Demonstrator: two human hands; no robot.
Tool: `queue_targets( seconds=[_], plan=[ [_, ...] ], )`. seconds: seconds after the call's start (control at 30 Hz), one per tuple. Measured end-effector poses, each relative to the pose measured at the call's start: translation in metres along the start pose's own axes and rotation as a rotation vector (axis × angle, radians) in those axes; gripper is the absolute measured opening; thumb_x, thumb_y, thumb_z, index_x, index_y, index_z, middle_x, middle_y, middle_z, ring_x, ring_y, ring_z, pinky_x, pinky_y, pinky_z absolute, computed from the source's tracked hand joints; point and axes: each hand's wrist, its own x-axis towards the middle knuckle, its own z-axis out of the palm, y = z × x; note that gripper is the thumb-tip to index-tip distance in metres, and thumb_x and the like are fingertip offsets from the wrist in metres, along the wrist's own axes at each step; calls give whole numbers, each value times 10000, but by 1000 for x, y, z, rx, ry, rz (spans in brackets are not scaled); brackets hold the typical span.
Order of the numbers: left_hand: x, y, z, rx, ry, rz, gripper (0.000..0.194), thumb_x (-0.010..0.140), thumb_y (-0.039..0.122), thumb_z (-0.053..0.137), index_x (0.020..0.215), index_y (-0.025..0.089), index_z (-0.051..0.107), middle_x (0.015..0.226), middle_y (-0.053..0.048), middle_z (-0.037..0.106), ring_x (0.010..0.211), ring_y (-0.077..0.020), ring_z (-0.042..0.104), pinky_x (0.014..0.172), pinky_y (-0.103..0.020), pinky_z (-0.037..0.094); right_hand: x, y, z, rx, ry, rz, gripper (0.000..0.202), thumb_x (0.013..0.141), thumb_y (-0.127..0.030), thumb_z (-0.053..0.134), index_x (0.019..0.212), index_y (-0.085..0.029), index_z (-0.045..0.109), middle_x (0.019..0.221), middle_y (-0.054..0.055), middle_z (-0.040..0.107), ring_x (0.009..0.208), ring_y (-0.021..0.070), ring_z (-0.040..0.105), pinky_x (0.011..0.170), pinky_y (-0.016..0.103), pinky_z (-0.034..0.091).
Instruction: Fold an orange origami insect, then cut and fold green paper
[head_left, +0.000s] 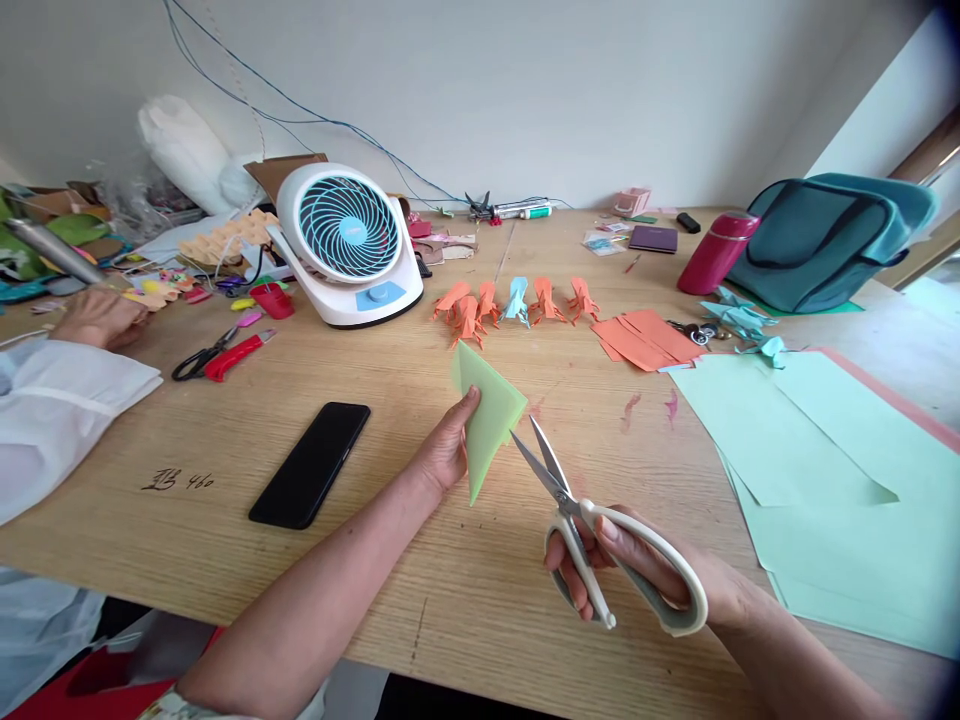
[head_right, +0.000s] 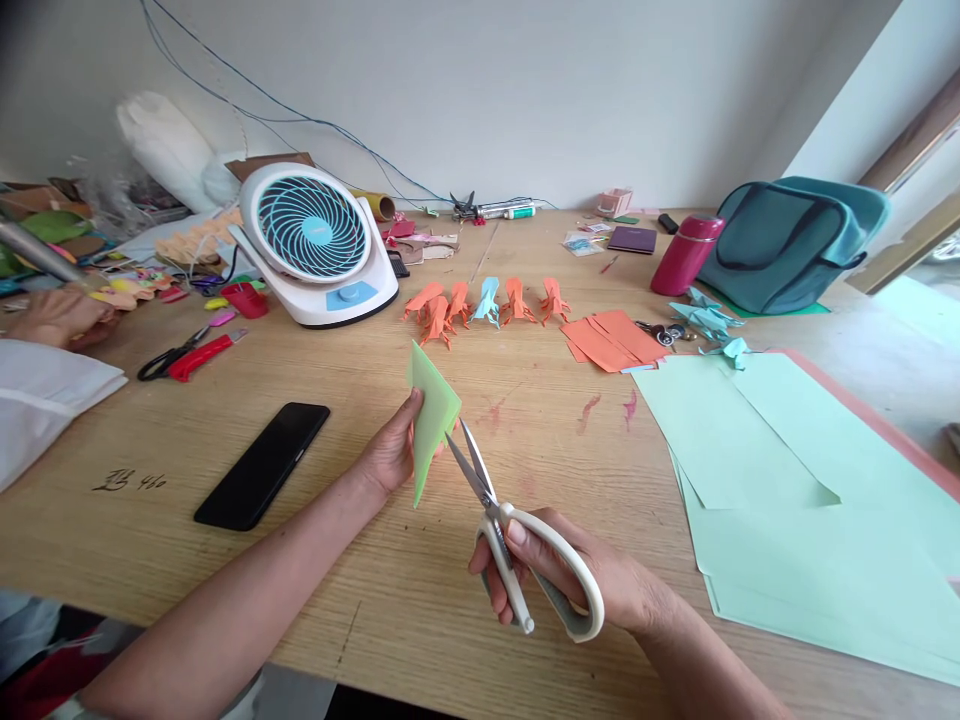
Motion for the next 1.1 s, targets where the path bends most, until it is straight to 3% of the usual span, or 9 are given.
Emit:
queue_targets(
  seconds=[0.53, 0.77, 0.93, 1.1],
  plan=[
    [0, 1, -1, -7, -26, 16, 328, 834, 423, 751, 970, 128, 709, 772, -54, 748, 655, -147, 703, 598, -206, 549, -2, 2, -2, -5, -2, -14, 572, 1013, -605, 341, 1033, -129, 658, 797, 78, 650, 688, 172, 623, 691, 337, 506],
    [-2, -2, -2, 26, -48, 32, 327, 770, 425, 809, 888, 132, 727, 787, -54, 760, 693, -163, 703, 636, -228, 539, -1, 5, -3, -6, 3, -2, 564, 1023, -592, 318, 1123, -135, 634, 864, 89, 654, 718, 175, 617, 737, 354, 506],
    [-3, -4, -5, 105, -134, 39, 452, 671, 473, 868, 921, 118, 744, 861, -80, 774, 797, -197, 718, 732, -256, 538, -2, 4, -3, -1, 62, -23, 547, 1021, -597, 324, 1156, -153, 612, 887, 82, 648, 768, 180, 607, 787, 363, 490],
    [-5, -3, -5, 149, -224, -15, 419, 603, 412, 914, 859, 127, 747, 772, -58, 760, 680, -179, 696, 655, -261, 511, 0, 4, -3, 54, 84, -37, 543, 1013, -608, 339, 1139, -152, 607, 862, 79, 642, 756, 184, 598, 765, 364, 493]
  ],
)
